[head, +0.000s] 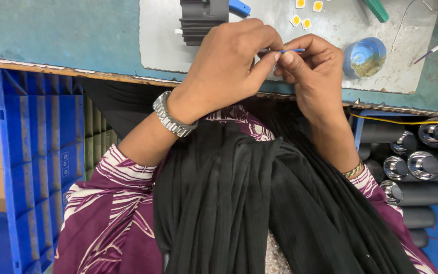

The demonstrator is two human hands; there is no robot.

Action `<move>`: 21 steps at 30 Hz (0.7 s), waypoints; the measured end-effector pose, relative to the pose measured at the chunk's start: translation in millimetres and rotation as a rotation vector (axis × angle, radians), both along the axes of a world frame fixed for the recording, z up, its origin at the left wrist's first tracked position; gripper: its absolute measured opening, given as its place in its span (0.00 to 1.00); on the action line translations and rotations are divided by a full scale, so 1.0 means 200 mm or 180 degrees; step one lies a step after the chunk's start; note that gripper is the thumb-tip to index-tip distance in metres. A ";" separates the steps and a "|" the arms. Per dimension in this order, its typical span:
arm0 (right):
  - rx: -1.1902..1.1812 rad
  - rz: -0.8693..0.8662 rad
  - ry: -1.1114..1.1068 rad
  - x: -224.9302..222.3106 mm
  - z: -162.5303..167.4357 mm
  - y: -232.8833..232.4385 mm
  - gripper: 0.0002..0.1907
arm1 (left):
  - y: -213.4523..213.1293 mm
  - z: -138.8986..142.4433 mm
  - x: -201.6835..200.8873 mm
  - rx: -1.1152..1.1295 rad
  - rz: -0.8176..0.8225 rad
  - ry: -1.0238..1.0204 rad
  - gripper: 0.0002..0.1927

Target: The person strips insulation from the red and blue wires of a white LED wire assembly using pliers, twists the exposed wire ends, threads the wires through the center hole of a black finned heatsink housing, and dips the wire ends into a small container of paste.

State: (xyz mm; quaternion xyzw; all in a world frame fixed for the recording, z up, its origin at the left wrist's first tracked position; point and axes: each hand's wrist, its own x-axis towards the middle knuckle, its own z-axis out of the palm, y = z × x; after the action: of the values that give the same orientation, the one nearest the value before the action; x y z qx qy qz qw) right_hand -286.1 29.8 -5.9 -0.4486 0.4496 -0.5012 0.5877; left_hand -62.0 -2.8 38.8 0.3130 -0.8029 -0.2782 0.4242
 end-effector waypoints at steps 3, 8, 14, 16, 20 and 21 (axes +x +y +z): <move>-0.0060 -0.0038 0.0222 -0.01 0.02 0.00 0.09 | 0.00 0.02 0.01 -0.0090 0.0071 -0.0247 0.03; -0.0622 -0.0060 0.1017 0.01 0.08 0.02 0.07 | -0.01 0.00 -0.01 -0.0272 0.0218 -0.0634 0.05; -0.1939 -0.0215 0.2839 0.08 0.13 0.02 0.04 | -0.01 -0.09 -0.04 -0.0355 0.0377 -0.0989 0.04; -0.2082 -0.0166 0.3008 0.09 0.14 0.02 0.04 | 0.00 -0.11 -0.05 -0.0338 0.0449 -0.1019 0.04; -0.1905 -0.0118 0.3099 0.08 0.11 0.02 0.04 | 0.03 -0.12 -0.05 -0.0297 0.0538 -0.0962 0.03; -0.1784 -0.0117 0.3081 0.07 0.10 0.01 0.04 | 0.03 -0.11 -0.05 -0.0225 0.0540 -0.0885 0.04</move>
State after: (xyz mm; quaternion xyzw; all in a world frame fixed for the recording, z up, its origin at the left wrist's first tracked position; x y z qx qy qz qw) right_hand -271.5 31.5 14.2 -0.7587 0.5254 -0.3486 0.1636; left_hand -71.7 3.8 16.1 0.4001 -0.8339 -0.1669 0.3417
